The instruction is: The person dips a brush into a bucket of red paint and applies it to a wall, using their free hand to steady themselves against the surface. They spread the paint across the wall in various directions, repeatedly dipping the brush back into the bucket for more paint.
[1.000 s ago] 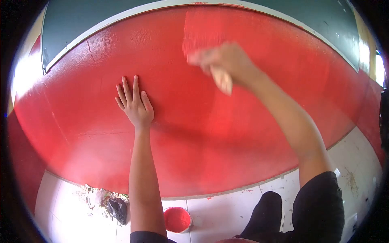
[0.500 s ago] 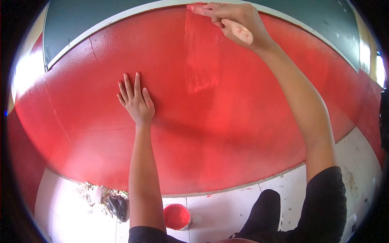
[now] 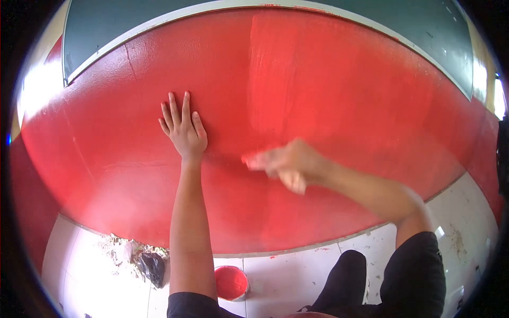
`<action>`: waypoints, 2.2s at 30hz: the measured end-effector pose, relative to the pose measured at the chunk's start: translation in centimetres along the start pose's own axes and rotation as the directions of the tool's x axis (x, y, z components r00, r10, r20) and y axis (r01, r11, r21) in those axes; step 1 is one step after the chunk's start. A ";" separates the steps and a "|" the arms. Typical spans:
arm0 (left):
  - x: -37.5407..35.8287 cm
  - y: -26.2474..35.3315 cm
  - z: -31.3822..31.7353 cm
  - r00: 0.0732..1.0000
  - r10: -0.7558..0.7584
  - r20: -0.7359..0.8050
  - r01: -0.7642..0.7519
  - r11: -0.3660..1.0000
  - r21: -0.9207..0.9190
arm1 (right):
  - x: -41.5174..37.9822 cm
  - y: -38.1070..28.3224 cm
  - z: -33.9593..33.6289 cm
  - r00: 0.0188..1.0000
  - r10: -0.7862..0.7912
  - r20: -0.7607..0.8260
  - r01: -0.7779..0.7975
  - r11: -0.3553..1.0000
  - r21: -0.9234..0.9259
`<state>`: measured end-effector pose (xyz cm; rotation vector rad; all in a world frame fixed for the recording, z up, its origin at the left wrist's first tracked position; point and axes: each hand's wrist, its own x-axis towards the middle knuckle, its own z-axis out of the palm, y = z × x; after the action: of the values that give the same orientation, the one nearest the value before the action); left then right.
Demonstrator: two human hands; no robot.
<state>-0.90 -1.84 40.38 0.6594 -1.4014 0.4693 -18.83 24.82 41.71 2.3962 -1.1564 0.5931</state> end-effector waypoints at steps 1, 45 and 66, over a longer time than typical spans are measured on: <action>-0.2 0.1 -0.1 1.000 0.002 0.005 -0.002 1.000 -0.003 | 1.7 1.5 -1.8 0.999 0.021 -0.037 -0.018 0.996 0.085; -0.2 -0.1 0.2 1.000 0.003 -0.009 -0.003 1.000 -0.019 | 12.6 9.0 -17.0 0.884 -0.082 -0.459 -0.105 0.924 -0.369; -0.1 -0.2 0.1 1.000 0.007 -0.016 -0.008 1.000 -0.030 | 3.6 7.7 -8.6 0.955 0.134 -0.266 -0.214 0.930 -0.299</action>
<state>-0.82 -2.07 40.22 0.6250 -1.3935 0.4577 -24.68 22.77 52.10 1.8992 -1.2587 0.6709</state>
